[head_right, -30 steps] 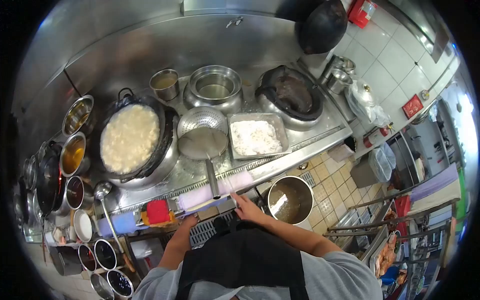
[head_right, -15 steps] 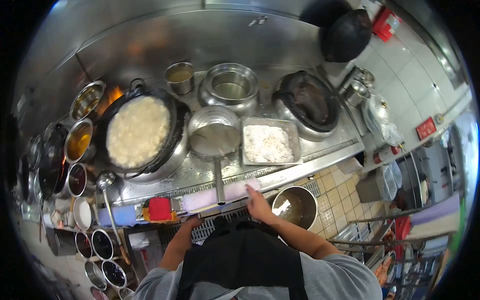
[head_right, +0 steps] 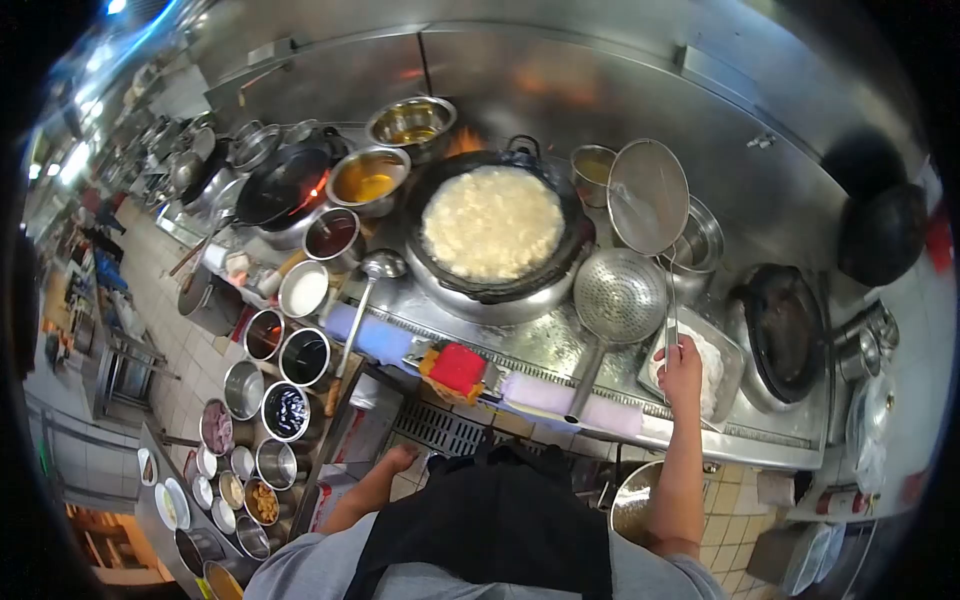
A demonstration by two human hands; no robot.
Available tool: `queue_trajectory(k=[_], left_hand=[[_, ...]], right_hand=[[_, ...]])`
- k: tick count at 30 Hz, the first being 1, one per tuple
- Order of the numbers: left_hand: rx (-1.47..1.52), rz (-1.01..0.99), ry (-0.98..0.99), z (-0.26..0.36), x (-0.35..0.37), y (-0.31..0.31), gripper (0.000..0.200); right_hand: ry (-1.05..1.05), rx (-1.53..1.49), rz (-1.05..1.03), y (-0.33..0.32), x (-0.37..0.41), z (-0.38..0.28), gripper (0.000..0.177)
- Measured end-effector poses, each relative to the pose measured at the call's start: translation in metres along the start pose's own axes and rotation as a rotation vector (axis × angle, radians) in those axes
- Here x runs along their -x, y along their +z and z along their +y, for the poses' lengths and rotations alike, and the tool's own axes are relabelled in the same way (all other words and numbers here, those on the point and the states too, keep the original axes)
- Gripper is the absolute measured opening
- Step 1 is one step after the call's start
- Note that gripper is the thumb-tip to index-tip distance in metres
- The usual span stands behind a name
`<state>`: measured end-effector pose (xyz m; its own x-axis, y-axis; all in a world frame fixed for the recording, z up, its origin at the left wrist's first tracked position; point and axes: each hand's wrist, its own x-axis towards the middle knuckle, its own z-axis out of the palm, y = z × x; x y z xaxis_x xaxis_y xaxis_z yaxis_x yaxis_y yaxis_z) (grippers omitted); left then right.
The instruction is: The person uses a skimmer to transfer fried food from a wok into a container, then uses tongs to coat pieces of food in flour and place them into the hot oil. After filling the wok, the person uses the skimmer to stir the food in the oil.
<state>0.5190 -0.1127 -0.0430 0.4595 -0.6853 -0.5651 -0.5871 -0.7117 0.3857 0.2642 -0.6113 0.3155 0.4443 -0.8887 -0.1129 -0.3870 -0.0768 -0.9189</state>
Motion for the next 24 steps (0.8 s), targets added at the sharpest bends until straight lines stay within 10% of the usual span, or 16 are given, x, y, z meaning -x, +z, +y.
queue_trajectory(k=[4, 14, 17, 20, 22, 24], left_hand=[[-0.255, -0.097, -0.016, -0.063, 0.042, 0.011, 0.03], [0.321, 0.103, -0.297, -0.061, 0.07, 0.026, 0.04], [0.495, 0.215, -0.292, -0.045, 0.076, 0.017, 0.041], [0.648, 0.241, -0.349, -0.041, 0.091, 0.013, 0.041], [0.626, 0.187, -0.387, -0.04, 0.11, 0.014, 0.04], [0.492, 0.09, -0.395, -0.058, 0.119, 0.027, 0.039]], right_hand=[[-0.091, -0.031, -0.064, 0.033, -0.021, -0.031, 0.023], [-0.669, 0.724, 0.084, 0.128, -0.142, 0.01, 0.037], [-0.306, 0.62, -0.151, 0.131, -0.157, 0.03, 0.042], [-0.636, 0.584, -0.003, 0.122, -0.085, -0.031, 0.039], [-0.161, 0.407, -0.073, 0.131, -0.066, -0.071, 0.036], [-0.408, 0.613, 0.029, 0.14, -0.114, -0.024, 0.035]])
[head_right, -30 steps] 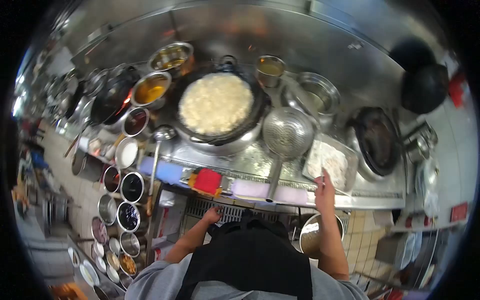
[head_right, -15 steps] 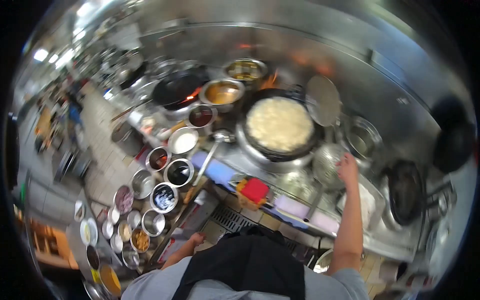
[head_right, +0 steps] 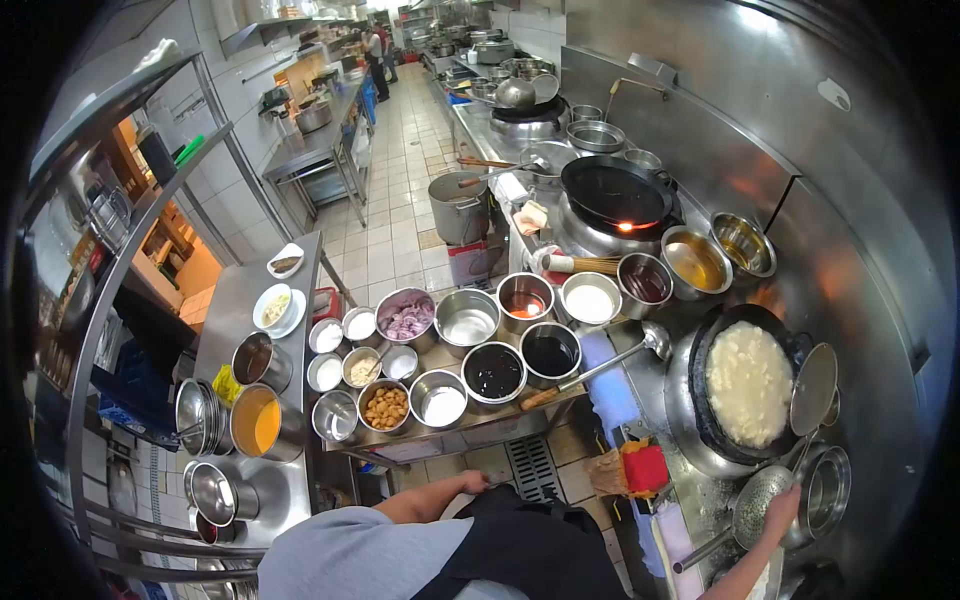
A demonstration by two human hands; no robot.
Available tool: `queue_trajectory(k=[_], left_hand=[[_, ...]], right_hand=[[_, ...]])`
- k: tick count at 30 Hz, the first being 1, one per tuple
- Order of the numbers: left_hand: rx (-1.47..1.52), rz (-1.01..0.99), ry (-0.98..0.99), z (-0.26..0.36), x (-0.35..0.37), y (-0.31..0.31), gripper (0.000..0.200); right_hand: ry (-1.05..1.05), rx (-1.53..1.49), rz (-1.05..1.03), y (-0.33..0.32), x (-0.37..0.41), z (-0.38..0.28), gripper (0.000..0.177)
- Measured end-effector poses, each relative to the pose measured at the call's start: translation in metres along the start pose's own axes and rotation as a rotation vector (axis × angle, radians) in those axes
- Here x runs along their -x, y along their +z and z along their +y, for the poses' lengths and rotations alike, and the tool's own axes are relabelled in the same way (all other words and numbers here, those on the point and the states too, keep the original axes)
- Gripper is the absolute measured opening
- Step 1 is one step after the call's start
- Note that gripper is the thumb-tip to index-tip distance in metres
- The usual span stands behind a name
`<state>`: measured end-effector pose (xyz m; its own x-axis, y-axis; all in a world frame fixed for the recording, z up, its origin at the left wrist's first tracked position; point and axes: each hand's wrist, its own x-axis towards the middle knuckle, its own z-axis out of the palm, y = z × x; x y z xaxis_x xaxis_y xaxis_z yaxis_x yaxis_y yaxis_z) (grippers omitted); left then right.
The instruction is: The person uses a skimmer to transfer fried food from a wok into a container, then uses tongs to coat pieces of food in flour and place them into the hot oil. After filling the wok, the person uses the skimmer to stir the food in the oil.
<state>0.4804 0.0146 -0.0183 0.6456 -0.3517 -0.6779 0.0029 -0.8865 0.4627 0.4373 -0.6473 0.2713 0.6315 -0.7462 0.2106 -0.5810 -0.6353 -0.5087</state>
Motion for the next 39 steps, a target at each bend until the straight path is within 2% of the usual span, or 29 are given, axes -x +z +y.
queue_trajectory(k=[1, 2, 3, 5, 6, 8, 9, 10, 11, 12, 13, 14, 15, 16, 17, 19, 20, 21, 23, 24, 25, 27, 28, 30, 33, 35, 37, 38, 39], left_hand=[[-0.107, -0.024, 0.02, -0.025, -0.013, 0.011, 0.038], [-0.219, -0.105, 0.025, -0.039, -0.018, 0.008, 0.036], [-0.329, -0.191, 0.029, -0.051, -0.017, 0.006, 0.035], [-0.253, -0.079, -0.055, -0.061, -0.009, -0.002, 0.033], [-0.261, -0.091, -0.043, -0.065, -0.006, -0.007, 0.033], [-0.118, 0.031, -0.082, -0.063, -0.008, -0.015, 0.032], [-0.068, 0.064, -0.074, -0.056, -0.016, -0.013, 0.031], [-0.064, 0.108, 0.035, -0.058, -0.022, -0.006, 0.032], [-0.054, 0.139, 0.144, -0.057, -0.03, 0.002, 0.033], [0.12, 0.113, -0.001, -0.04, -0.03, 0.005, 0.032], [0.293, 0.103, -0.166, -0.021, -0.028, 0.003, 0.032], [0.25, 0.06, -0.131, -0.005, -0.032, 0.005, 0.032], [0.243, 0.022, -0.126, 0.006, -0.035, 0.007, 0.031], [0.249, 0.0, -0.129, 0.013, -0.038, 0.005, 0.03], [0.238, -0.001, -0.12, 0.019, -0.038, 0.007, 0.03], [0.599, 0.079, -0.032, 0.037, -0.038, 0.015, 0.029], [0.708, 0.076, -0.04, 0.05, -0.03, 0.013, 0.028], [0.716, 0.089, -0.033, 0.053, -0.033, 0.013, 0.028], [0.657, 0.128, -0.018, 0.046, -0.031, 0.027, 0.028], [0.639, 0.06, -0.096, 0.04, -0.033, 0.033, 0.027], [0.642, 0.065, -0.092, 0.026, -0.036, 0.039, 0.027], [-0.057, -0.153, 0.342, 0.006, -0.035, 0.035, 0.026], [-0.06, -0.139, 0.342, 0.005, -0.031, 0.033, 0.026], [0.497, 0.007, -0.143, 0.015, -0.007, 0.029, 0.025], [0.492, -0.039, -0.115, -0.001, -0.006, 0.019, 0.025], [0.492, -0.054, -0.109, -0.009, -0.001, 0.018, 0.025], [0.352, -0.016, -0.229, 0.0, 0.001, 0.002, 0.026], [0.355, -0.006, -0.231, 0.005, 0.001, -0.004, 0.026], [0.534, 0.028, -0.183, 0.01, 0.0, -0.008, 0.028]], right_hand=[[-0.211, 0.234, 0.125, 0.022, -0.013, 0.023, 0.034], [-0.259, 0.233, 0.147, 0.035, -0.016, 0.03, 0.031], [-0.089, 0.097, -0.021, 0.016, -0.003, -0.001, 0.031], [0.318, -0.103, -0.292, -0.035, 0.039, -0.092, 0.03], [0.347, -0.152, -0.351, -0.063, 0.052, -0.125, 0.035], [0.069, -0.029, -0.18, -0.034, -0.011, -0.002, 0.039], [-0.141, 0.192, -0.117, -0.038, -0.017, 0.005, 0.04], [-0.251, 0.191, -0.06, -0.029, -0.034, 0.034, 0.038], [-0.254, 0.224, -0.03, -0.035, -0.03, 0.018, 0.036], [-0.287, 0.316, -0.009, -0.022, -0.047, 0.038, 0.033], [-0.354, 0.308, 0.018, -0.035, -0.033, 0.011, 0.03], [-0.248, 0.456, -0.094, -0.039, -0.033, -0.005, 0.026], [-0.219, 0.359, -0.072, -0.037, -0.034, -0.004, 0.023], [-0.296, 0.364, -0.004, -0.026, -0.04, 0.013, 0.02], [-0.285, 0.364, 0.004, -0.041, -0.036, 0.01, 0.02], [0.002, 0.132, -0.513, -0.08, -0.033, -0.021, 0.018], [0.105, -0.086, -0.574, -0.081, -0.044, -0.003, 0.017], [0.089, -0.089, -0.571, -0.075, -0.05, -0.006, 0.017], [0.218, -0.247, -0.649, -0.063, -0.049, -0.007, 0.014], [0.272, -0.322, -0.655, -0.045, -0.045, -0.007, 0.012], [0.294, -0.389, -0.713, -0.036, -0.036, -0.017, 0.01], [0.273, -0.46, -0.757, -0.026, -0.031, -0.013, 0.008], [0.261, -0.469, -0.756, -0.029, -0.034, -0.01, 0.008], [0.344, -0.557, -0.833, -0.039, -0.043, -0.001, 0.009], [0.255, -0.639, -0.839, -0.002, -0.029, -0.006, 0.009], [0.307, -0.656, -0.815, -0.012, -0.021, -0.01, 0.009], [0.339, -0.73, -0.809, -0.028, -0.03, 0.0, 0.009], [0.363, -0.754, -0.906, -0.03, -0.034, 0.001, 0.009], [0.362, -0.755, -0.907, -0.016, -0.033, 0.002, 0.009]])
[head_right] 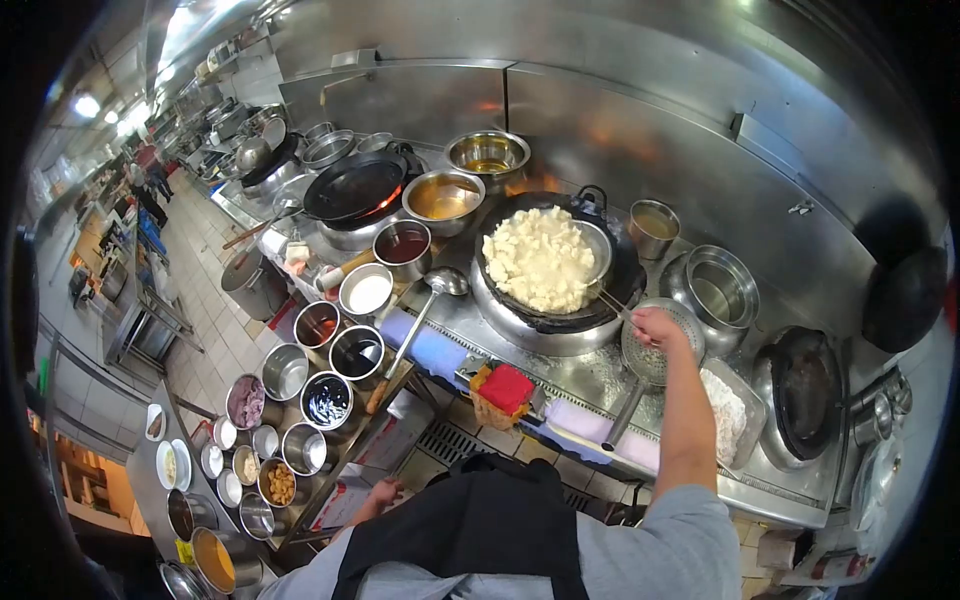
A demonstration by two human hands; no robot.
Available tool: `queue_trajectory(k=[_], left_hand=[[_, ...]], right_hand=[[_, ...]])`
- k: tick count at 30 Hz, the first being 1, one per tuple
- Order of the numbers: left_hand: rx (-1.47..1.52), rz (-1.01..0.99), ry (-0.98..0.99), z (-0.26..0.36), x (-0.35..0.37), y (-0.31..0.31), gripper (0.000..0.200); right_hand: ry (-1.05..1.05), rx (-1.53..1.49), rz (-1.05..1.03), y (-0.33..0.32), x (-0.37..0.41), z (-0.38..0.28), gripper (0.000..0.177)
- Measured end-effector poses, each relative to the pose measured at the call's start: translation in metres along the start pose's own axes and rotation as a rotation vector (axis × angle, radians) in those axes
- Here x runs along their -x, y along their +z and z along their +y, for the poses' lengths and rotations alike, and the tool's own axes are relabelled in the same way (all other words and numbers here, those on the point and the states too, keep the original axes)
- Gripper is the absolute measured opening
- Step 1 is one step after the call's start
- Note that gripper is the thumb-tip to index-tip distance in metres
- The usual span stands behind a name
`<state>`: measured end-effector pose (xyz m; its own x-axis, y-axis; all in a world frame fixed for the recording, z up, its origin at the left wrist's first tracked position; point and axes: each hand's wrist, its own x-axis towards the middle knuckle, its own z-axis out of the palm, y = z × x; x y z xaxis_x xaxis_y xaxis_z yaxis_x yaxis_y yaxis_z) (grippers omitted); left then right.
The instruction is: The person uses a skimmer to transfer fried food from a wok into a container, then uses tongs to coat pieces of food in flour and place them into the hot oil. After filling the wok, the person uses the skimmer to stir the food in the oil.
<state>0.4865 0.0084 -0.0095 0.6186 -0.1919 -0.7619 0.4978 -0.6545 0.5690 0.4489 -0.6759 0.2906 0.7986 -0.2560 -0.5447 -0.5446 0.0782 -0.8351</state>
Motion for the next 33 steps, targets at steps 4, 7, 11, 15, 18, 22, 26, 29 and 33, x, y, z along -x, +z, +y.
queue_trajectory(k=[4, 7, 11, 15, 18, 22, 26, 29, 33], left_hand=[[-0.039, -0.028, 0.075, 0.002, -0.011, 0.004, 0.03], [-0.197, 0.01, 0.216, 0.004, -0.02, 0.005, 0.032], [0.044, -0.075, 0.142, -0.009, -0.034, 0.016, 0.035], [-0.197, -0.121, 0.183, -0.013, -0.013, 0.007, 0.035], [-0.409, -0.16, 0.254, -0.01, 0.003, -0.009, 0.033], [-0.459, -0.345, 0.628, -0.074, -0.061, -0.032, 0.032], [-0.649, -0.21, 0.525, -0.045, -0.045, -0.042, 0.03], [-0.202, -0.088, 0.158, -0.033, -0.026, -0.033, 0.029], [-0.091, -0.187, 0.158, -0.035, 0.004, -0.026, 0.032]], right_hand=[[-0.015, -0.213, 0.078, 0.044, -0.007, 0.019, 0.014], [-0.122, -0.37, 0.049, 0.051, 0.01, 0.037, 0.016], [-0.16, -0.414, 0.205, 0.079, 0.041, 0.041, 0.026], [-0.226, -0.33, 0.35, 0.101, 0.063, 0.031, 0.038], [-0.246, -0.273, 0.431, 0.114, 0.067, 0.016, 0.029], [-0.252, -0.221, 0.556, 0.149, 0.083, -0.015, 0.031], [-0.24, -0.181, 0.615, 0.169, 0.081, -0.029, 0.039], [-0.232, -0.076, 0.659, 0.183, 0.081, -0.04, 0.041], [-0.351, 0.067, 0.716, 0.177, 0.061, -0.027, 0.042]])
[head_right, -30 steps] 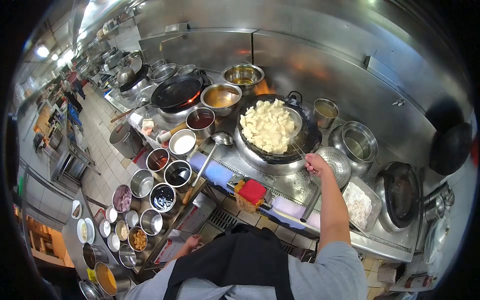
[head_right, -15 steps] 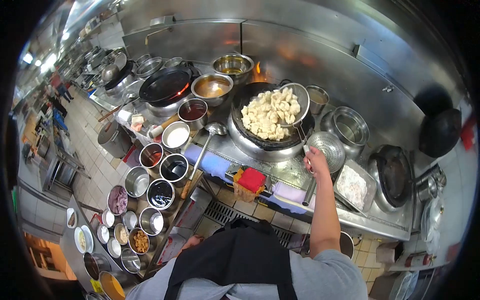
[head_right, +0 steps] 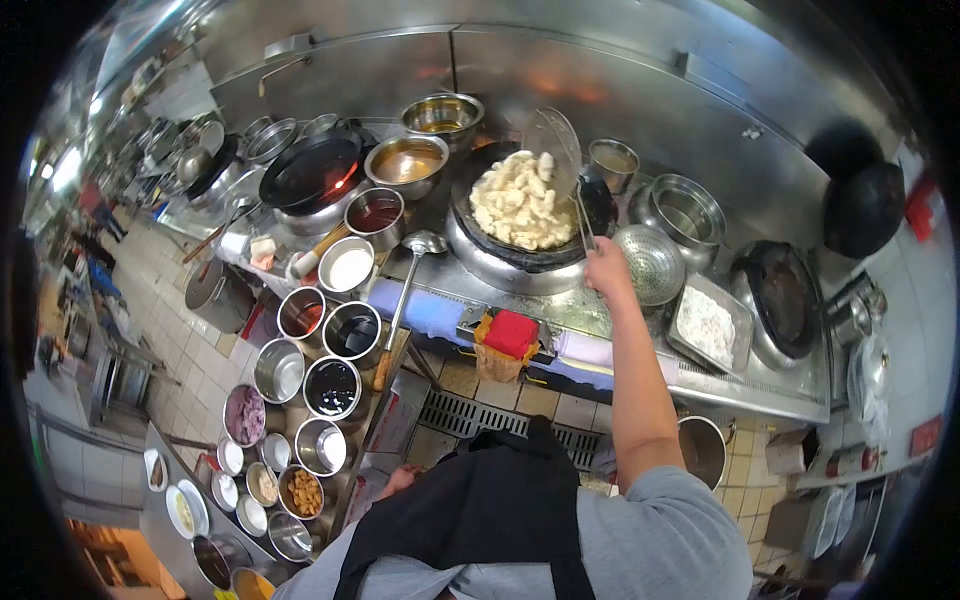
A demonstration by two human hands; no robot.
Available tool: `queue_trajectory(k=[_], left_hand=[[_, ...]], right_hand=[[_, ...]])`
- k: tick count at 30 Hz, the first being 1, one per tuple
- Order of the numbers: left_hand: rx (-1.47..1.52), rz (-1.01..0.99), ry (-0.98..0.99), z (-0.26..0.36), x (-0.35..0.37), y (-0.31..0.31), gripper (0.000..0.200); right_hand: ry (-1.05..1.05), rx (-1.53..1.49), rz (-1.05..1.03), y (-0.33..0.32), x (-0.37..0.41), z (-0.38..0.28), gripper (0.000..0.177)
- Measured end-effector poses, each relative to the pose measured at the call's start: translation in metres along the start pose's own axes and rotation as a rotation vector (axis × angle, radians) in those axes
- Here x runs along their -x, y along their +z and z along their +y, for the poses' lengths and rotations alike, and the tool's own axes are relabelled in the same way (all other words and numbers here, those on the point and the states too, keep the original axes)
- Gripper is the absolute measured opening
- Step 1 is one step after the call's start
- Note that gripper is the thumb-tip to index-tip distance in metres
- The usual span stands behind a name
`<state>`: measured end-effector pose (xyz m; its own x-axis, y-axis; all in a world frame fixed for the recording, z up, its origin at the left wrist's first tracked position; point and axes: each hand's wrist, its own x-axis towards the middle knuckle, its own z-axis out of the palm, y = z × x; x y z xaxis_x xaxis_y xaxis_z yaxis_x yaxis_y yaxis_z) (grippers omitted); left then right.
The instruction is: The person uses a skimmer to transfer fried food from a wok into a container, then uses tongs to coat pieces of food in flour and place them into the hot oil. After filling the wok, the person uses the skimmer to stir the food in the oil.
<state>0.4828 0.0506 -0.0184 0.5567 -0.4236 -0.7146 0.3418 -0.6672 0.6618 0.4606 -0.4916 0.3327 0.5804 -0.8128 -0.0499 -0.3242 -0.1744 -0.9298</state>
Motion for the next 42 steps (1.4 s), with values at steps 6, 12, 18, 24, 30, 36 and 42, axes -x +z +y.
queue_trajectory(k=[6, 12, 18, 24, 30, 36, 42], left_hand=[[-0.474, -0.269, 0.193, -0.072, -0.01, -0.003, 0.033], [-0.584, -0.34, 0.346, -0.081, -0.043, -0.019, 0.032], [-0.676, 0.121, 0.454, 0.176, 0.023, 0.01, 0.031], [-0.616, 0.384, 1.038, 0.378, 0.045, 0.036, 0.017], [-0.684, 0.546, 1.33, 0.478, 0.003, 0.065, 0.025], [-0.861, 0.672, 1.267, 0.521, -0.048, 0.078, 0.016], [-0.983, 0.669, 1.265, 0.531, -0.072, 0.071, 0.01]], right_hand=[[-0.081, 0.14, 0.095, 0.014, 0.019, -0.017, 0.036], [-0.032, -0.172, 0.004, 0.05, 0.032, -0.027, 0.034], [-0.152, -0.073, -0.096, 0.099, 0.032, 0.052, 0.035], [-0.2, 0.189, -0.064, 0.05, 0.075, 0.065, 0.039], [-0.168, 0.258, -0.063, 0.0, 0.081, 0.086, 0.041], [-0.107, 0.298, -0.062, -0.022, 0.085, 0.095, 0.042], [-0.231, 0.117, -0.032, -0.023, 0.071, 0.116, 0.042]])
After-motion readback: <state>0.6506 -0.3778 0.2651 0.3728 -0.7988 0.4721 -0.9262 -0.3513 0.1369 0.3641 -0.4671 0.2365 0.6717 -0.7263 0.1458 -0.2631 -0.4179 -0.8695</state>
